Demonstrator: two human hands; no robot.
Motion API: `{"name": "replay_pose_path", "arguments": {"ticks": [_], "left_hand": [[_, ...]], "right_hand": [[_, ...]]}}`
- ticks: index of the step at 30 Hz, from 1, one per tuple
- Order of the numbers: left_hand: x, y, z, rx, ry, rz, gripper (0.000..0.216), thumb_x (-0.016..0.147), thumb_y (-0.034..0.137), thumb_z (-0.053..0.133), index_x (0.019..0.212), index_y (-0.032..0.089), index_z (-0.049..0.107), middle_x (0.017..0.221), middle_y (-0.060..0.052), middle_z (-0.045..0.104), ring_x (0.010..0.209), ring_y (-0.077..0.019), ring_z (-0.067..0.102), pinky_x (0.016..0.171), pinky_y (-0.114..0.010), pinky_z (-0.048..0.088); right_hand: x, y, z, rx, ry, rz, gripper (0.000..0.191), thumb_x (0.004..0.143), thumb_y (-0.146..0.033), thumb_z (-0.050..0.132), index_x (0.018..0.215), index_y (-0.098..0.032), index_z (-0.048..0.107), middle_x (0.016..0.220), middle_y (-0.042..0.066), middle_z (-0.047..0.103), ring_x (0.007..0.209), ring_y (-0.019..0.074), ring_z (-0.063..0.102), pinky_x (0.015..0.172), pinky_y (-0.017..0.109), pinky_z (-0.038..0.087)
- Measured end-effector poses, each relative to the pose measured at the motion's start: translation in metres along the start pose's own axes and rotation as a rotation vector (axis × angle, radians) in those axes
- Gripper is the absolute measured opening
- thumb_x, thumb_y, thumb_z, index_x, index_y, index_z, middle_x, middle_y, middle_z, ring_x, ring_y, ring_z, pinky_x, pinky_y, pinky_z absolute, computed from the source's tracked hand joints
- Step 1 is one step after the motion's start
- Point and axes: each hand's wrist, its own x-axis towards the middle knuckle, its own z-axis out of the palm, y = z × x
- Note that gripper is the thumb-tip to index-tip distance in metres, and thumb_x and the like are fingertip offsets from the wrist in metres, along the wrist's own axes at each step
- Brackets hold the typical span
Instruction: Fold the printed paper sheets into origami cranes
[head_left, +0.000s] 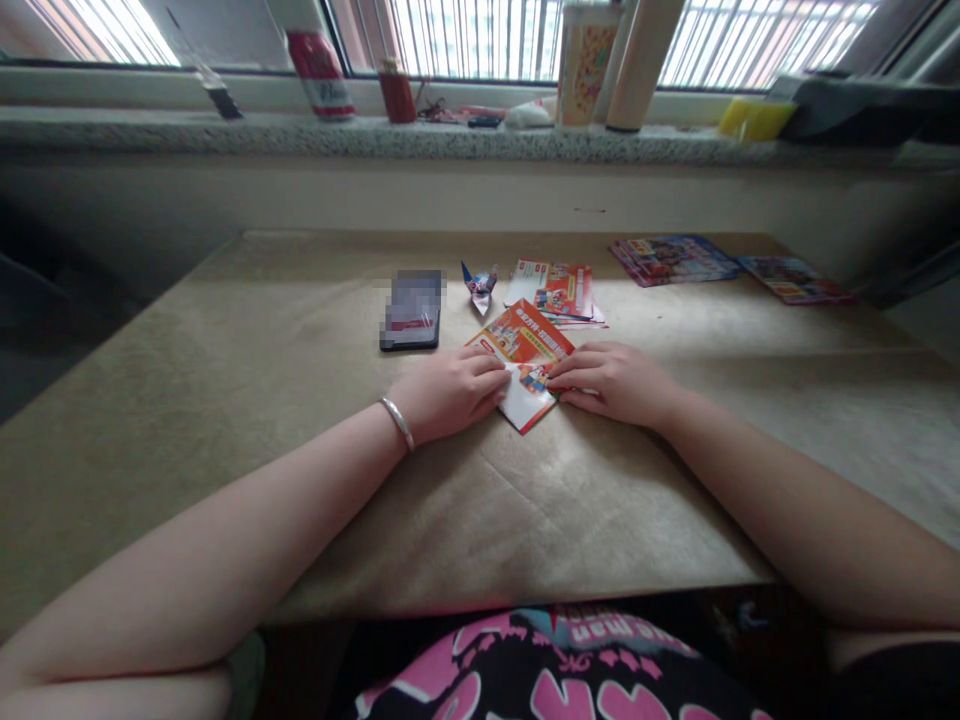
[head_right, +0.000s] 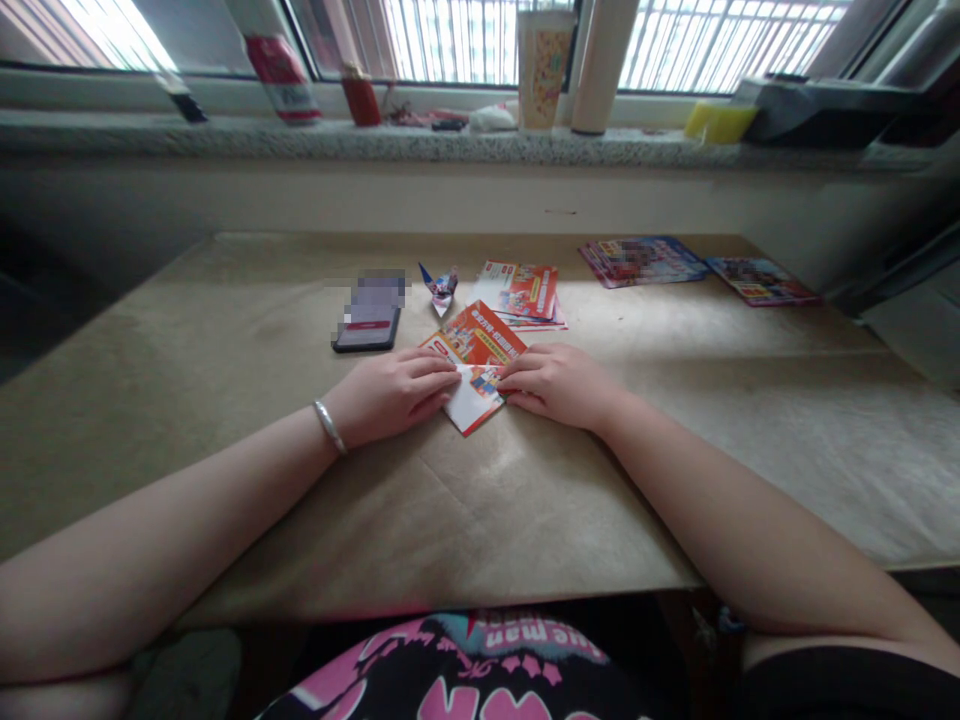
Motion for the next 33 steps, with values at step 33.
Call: {"name": "replay_pose_path", "arguments": {"ticks": [33], "left_hand": [[0.004,-0.007,0.001,-0.491,0.001,-0.409,0.039,0.095,0.039,0.042,0.085,0.019,0.074,0.084,-0.002,0.074,0.079,-0.0159,0.065,0.072,-0.026,0.046]], "right_hand": [[0.003,-0.010,0.000,-0.100,0.004,0.248,0.018,0.089,-0.028,0.055,0.089,-0.023,0.073,0.096,0.003,0.074,0.089,0.0195,0.065,0.076,0.031,0.046]]}}
